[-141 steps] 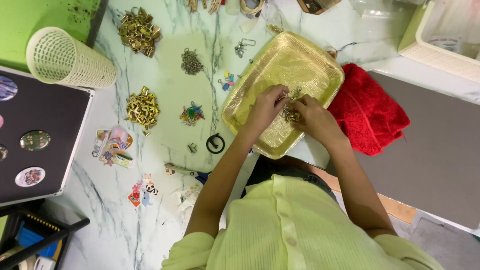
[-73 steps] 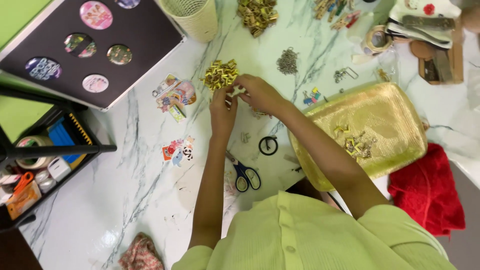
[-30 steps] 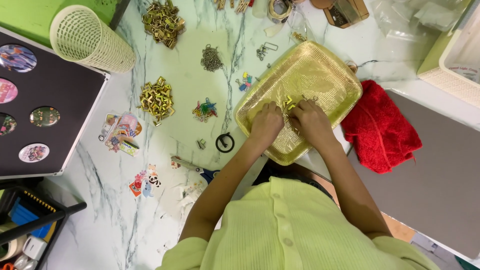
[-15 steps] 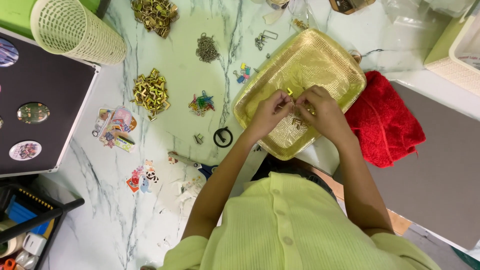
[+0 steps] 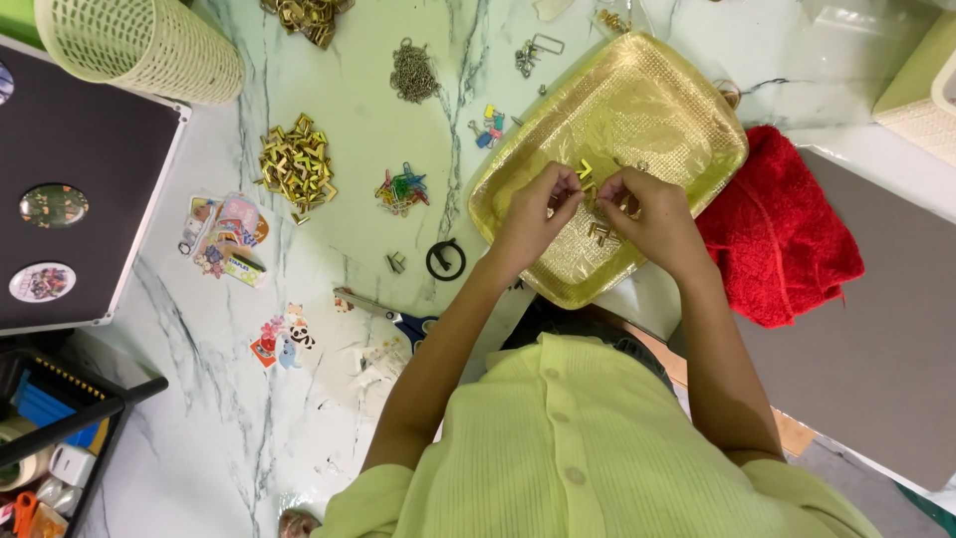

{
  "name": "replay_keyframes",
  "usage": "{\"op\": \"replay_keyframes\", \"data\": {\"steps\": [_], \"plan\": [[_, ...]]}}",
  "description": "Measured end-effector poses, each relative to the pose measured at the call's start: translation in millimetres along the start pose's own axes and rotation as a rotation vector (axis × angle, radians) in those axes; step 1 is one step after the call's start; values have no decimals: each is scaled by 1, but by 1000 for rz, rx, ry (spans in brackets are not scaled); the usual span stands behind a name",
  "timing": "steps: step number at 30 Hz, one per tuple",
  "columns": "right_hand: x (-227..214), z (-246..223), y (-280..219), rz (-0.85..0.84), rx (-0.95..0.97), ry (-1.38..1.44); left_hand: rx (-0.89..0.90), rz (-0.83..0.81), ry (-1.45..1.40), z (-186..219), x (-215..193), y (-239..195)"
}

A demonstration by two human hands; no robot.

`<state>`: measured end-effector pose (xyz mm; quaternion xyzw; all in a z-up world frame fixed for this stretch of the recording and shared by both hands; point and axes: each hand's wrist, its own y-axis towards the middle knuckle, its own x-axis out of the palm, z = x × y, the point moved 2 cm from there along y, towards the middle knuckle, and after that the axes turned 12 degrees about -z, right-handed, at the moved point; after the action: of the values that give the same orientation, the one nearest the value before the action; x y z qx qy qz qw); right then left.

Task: Sorting small metal star clips and cutting a circular sticker from a sheet using scissors at a workbench.

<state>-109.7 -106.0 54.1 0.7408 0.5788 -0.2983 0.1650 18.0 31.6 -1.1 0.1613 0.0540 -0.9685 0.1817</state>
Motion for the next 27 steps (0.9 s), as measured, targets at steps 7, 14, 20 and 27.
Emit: {"op": "replay_keyframes", "data": {"steps": [7, 14, 20, 27], "plan": [[-3, -4, -1, -12, 28, 116, 121, -46, -111, -1, 1, -4], [1, 4, 0, 8, -17, 72, 15, -51, -164, -8, 7, -3], [5, 7, 0, 54, -26, 12, 20, 66, -170, 2, 8, -5], [6, -3, -5, 106, -30, 40, 86, 185, -100, -4, 13, 2]]}}
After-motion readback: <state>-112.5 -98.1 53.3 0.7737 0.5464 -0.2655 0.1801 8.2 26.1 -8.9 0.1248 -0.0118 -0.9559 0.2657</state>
